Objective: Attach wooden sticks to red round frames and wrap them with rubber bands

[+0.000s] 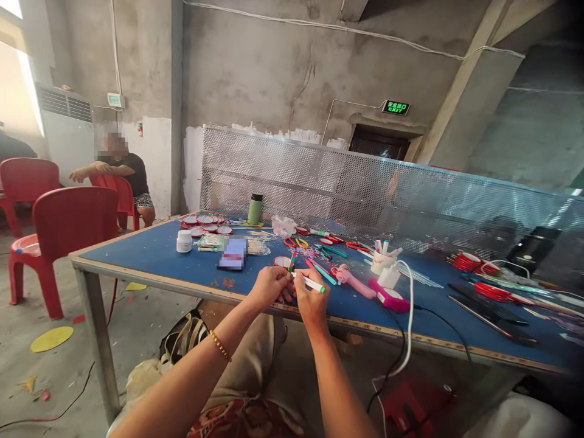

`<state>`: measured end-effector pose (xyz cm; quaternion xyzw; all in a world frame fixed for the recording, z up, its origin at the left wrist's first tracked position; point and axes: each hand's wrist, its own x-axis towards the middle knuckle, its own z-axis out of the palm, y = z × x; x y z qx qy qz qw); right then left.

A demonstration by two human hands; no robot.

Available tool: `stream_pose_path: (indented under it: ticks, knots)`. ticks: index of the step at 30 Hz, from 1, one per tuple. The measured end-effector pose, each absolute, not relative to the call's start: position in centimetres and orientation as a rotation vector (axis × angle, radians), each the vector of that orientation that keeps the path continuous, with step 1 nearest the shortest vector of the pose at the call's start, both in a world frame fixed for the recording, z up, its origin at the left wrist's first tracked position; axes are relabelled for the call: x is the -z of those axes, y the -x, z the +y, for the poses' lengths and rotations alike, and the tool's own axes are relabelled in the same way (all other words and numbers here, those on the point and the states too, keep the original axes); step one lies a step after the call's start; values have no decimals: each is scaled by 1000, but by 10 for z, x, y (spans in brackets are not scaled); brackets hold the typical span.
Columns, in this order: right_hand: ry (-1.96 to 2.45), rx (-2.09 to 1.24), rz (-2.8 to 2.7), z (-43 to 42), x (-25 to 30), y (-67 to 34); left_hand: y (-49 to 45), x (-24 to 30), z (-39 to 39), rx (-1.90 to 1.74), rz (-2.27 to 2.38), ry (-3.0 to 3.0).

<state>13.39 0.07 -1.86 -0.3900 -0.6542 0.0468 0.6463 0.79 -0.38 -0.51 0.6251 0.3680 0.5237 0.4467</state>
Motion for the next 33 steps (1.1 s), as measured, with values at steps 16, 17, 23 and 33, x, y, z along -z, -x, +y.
stream_pose_path:
  ticks: [16,17,23,33]
  knots:
    - [906,-104,-1479,-1,19,-134,-8,4,-5,-1293,904,-1535]
    - [905,-104,-1483,-1,19,-134,-8,4,-5,-1294,903,-1535]
    - [907,-94,-1465,1,20,-133,-8,4,-5,-1296,905,-1542]
    - [897,-122,-1446,-2,17,-134,-8,4,-5,-1283,923,-1550]
